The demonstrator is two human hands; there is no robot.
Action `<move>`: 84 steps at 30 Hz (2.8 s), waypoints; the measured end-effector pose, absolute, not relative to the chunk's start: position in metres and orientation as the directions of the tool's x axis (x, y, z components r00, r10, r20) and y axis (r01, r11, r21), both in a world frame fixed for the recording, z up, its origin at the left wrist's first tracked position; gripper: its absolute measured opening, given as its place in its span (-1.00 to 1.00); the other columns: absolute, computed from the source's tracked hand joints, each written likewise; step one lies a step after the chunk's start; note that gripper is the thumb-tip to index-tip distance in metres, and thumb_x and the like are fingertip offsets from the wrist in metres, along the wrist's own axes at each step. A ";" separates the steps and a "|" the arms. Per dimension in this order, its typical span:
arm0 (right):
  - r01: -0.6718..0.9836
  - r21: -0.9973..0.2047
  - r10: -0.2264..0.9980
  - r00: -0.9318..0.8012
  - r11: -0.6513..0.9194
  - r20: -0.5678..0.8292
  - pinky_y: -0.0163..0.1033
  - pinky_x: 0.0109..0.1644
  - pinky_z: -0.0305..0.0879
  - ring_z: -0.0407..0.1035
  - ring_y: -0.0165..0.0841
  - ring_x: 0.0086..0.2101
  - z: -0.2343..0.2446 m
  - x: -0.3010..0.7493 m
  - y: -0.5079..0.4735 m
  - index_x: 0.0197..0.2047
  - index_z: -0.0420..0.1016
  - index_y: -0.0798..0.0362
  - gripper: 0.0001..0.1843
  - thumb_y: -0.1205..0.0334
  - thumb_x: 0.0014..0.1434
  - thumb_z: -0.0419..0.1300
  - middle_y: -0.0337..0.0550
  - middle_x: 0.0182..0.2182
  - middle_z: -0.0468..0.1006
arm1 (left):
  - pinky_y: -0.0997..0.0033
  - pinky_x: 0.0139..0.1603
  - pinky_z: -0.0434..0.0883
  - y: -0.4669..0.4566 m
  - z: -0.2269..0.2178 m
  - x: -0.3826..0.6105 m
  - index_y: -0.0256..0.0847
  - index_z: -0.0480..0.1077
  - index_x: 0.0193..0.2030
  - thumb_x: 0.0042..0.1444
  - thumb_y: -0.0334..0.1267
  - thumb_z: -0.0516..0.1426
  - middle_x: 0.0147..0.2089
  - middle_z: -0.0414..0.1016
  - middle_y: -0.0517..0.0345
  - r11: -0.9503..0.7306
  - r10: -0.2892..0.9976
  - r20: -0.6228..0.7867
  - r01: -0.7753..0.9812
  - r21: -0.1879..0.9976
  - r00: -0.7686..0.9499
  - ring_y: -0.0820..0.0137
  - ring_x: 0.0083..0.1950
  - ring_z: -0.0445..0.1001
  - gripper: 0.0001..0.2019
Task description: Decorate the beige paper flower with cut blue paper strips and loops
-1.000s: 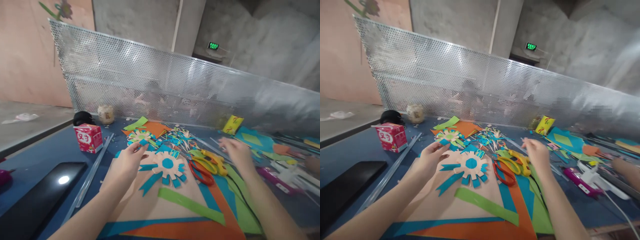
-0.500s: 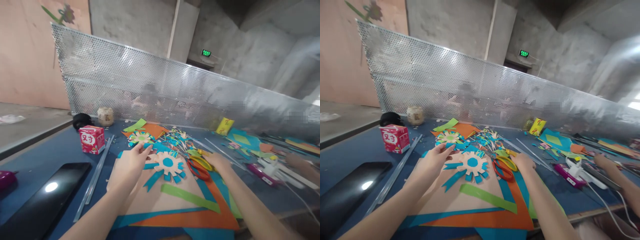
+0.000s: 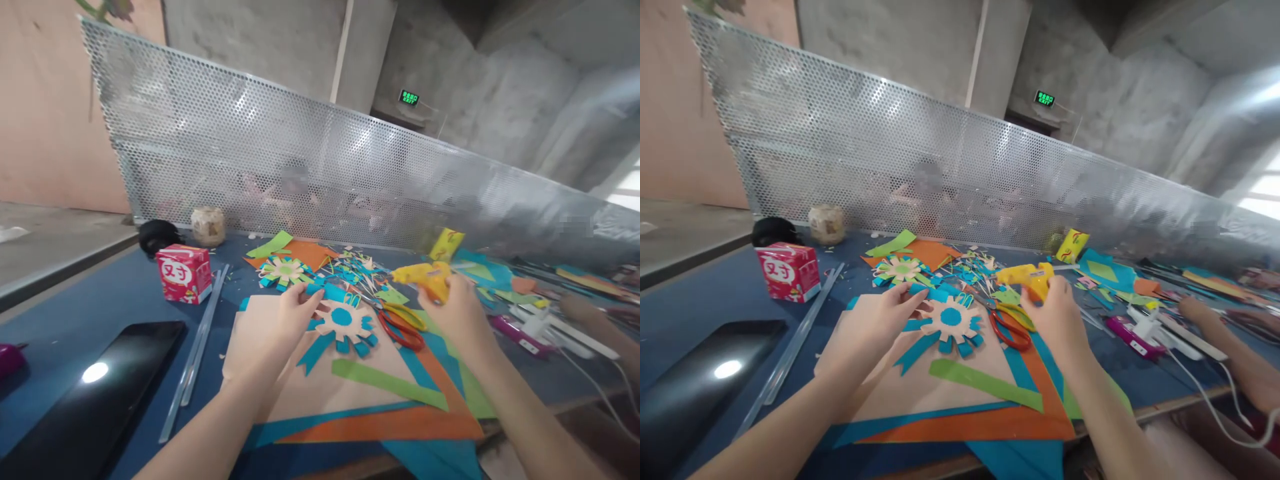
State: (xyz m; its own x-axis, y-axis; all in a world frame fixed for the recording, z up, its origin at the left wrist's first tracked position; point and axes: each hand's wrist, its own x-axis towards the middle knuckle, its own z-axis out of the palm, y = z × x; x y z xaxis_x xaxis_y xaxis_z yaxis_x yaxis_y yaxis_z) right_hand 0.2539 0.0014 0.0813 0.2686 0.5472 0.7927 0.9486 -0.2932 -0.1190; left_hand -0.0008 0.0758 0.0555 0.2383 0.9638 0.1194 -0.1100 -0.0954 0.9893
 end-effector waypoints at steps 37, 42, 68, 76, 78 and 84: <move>0.876 0.455 0.469 -0.337 -0.162 0.816 -0.35 -0.55 0.21 0.30 -0.39 -0.50 0.079 0.187 -0.032 -0.35 0.17 0.13 -0.80 0.14 0.10 0.04 -0.10 -0.50 0.34 | 0.51 -0.56 0.32 0.080 0.051 0.000 -0.24 0.22 -0.55 -0.13 -0.17 0.13 -0.64 0.35 0.23 -0.150 0.937 0.163 -0.066 0.987 0.309 0.45 -0.58 0.39 -0.80; 0.864 0.473 0.468 -0.350 -0.173 0.811 -0.36 -0.58 0.17 0.28 -0.41 -0.52 0.078 0.187 -0.033 -0.38 0.17 0.12 -0.78 0.12 0.10 0.04 -0.12 -0.51 0.32 | 0.52 -0.57 0.31 0.079 0.052 -0.001 -0.24 0.20 -0.56 -0.14 -0.19 0.14 -0.65 0.33 0.24 -0.143 0.938 0.160 -0.079 0.987 0.306 0.46 -0.60 0.37 -0.80; 0.886 0.438 0.490 -0.316 -0.154 0.812 -0.38 -0.54 0.21 0.31 -0.41 -0.50 0.078 0.188 -0.035 -0.35 0.18 0.12 -0.80 0.14 0.12 0.04 -0.14 -0.50 0.32 | 0.49 -0.57 0.32 0.077 0.054 0.000 -0.22 0.20 -0.55 -0.17 -0.18 0.15 -0.65 0.35 0.26 -0.104 0.942 0.130 -0.098 0.990 0.309 0.42 -0.56 0.42 -0.79; 0.889 0.422 0.483 -0.294 -0.180 0.825 -0.39 -0.57 0.20 0.30 -0.41 -0.52 0.077 0.190 -0.034 -0.32 0.18 0.15 -0.78 0.14 0.11 0.05 -0.12 -0.49 0.34 | 0.52 -0.58 0.31 0.076 0.055 0.000 -0.23 0.21 -0.54 -0.15 -0.21 0.14 -0.65 0.34 0.26 -0.100 0.943 0.118 -0.076 0.992 0.311 0.43 -0.57 0.41 -0.81; 0.888 0.422 0.496 -0.287 -0.185 0.820 -0.39 -0.57 0.19 0.30 -0.42 -0.53 0.076 0.190 -0.034 -0.33 0.18 0.15 -0.79 0.15 0.11 0.05 -0.13 -0.50 0.33 | 0.51 -0.57 0.31 0.076 0.055 0.000 -0.24 0.21 -0.54 -0.14 -0.21 0.14 -0.64 0.35 0.25 -0.098 0.943 0.117 -0.073 0.992 0.313 0.42 -0.56 0.41 -0.82; 0.882 0.434 0.518 -0.288 -0.185 0.806 -0.38 -0.55 0.19 0.29 -0.40 -0.50 0.075 0.192 -0.034 -0.32 0.18 0.14 -0.81 0.16 0.13 0.02 -0.13 -0.49 0.31 | 0.48 -0.53 0.32 0.075 0.054 -0.001 -0.24 0.22 -0.52 -0.12 -0.22 0.14 -0.62 0.35 0.23 -0.081 0.943 0.103 -0.082 0.993 0.316 0.41 -0.53 0.41 -0.82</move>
